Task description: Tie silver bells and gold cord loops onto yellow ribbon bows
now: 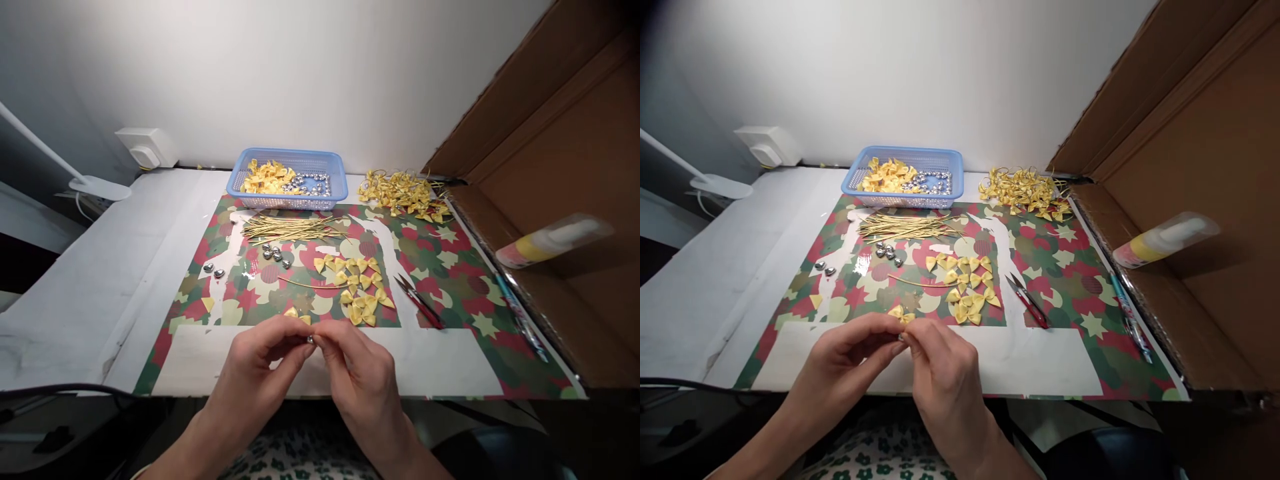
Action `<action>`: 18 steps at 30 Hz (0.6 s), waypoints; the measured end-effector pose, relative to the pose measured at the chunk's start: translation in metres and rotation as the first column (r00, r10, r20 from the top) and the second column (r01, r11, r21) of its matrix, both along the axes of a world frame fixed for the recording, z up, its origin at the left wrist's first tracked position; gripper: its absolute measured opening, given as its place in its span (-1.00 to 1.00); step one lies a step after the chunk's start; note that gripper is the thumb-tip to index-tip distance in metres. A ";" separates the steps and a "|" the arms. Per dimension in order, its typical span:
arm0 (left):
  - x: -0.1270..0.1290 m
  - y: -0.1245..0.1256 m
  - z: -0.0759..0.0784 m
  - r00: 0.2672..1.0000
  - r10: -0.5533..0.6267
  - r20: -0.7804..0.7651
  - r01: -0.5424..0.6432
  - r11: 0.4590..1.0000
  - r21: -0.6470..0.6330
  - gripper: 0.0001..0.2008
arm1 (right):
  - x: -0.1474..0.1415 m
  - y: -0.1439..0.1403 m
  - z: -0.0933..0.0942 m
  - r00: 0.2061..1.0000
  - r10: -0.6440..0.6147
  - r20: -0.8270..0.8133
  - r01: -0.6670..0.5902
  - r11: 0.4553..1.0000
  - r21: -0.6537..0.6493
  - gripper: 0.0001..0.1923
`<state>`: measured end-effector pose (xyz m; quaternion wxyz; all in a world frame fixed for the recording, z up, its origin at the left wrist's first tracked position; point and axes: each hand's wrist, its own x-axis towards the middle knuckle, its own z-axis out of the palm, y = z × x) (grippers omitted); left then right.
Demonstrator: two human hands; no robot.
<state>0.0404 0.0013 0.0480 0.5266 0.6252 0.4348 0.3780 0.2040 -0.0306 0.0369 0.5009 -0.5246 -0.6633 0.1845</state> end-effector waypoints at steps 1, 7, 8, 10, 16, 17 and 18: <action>-0.002 -0.001 -0.001 1.000 0.011 -0.002 -0.011 1.000 -0.024 -0.87 | 0.001 -0.001 0.001 0.999 -0.014 -0.032 0.014 1.000 -0.001 -0.84; -0.020 -0.006 -0.010 0.992 0.126 -0.032 -0.130 0.970 -0.204 -0.94 | 0.017 -0.002 0.024 0.723 -0.059 -0.688 -0.082 0.982 -0.170 -0.82; -0.023 -0.007 -0.012 0.990 0.135 -0.050 -0.143 0.965 -0.221 -0.94 | 0.020 -0.001 0.028 0.661 -0.047 -0.749 -0.098 0.984 -0.149 -0.82; -0.026 -0.008 -0.014 0.986 0.141 -0.091 -0.157 0.965 -0.212 -0.94 | 0.026 -0.001 0.038 0.595 -0.057 -0.801 -0.058 0.992 -0.114 -0.83; -0.025 0.000 -0.016 0.964 0.122 -0.235 -0.108 0.992 0.068 -0.93 | 0.038 -0.008 0.064 0.593 -0.250 -0.765 0.343 0.938 -0.040 -0.79; -0.024 0.002 -0.015 0.963 0.118 -0.244 -0.099 0.991 0.088 -0.93 | 0.042 -0.010 0.065 0.619 -0.285 -0.732 0.390 0.920 -0.028 -0.78; -0.023 0.005 -0.015 0.961 0.111 -0.252 -0.088 0.991 0.102 -0.92 | 0.047 -0.013 0.065 0.661 -0.310 -0.683 0.407 0.913 -0.020 -0.79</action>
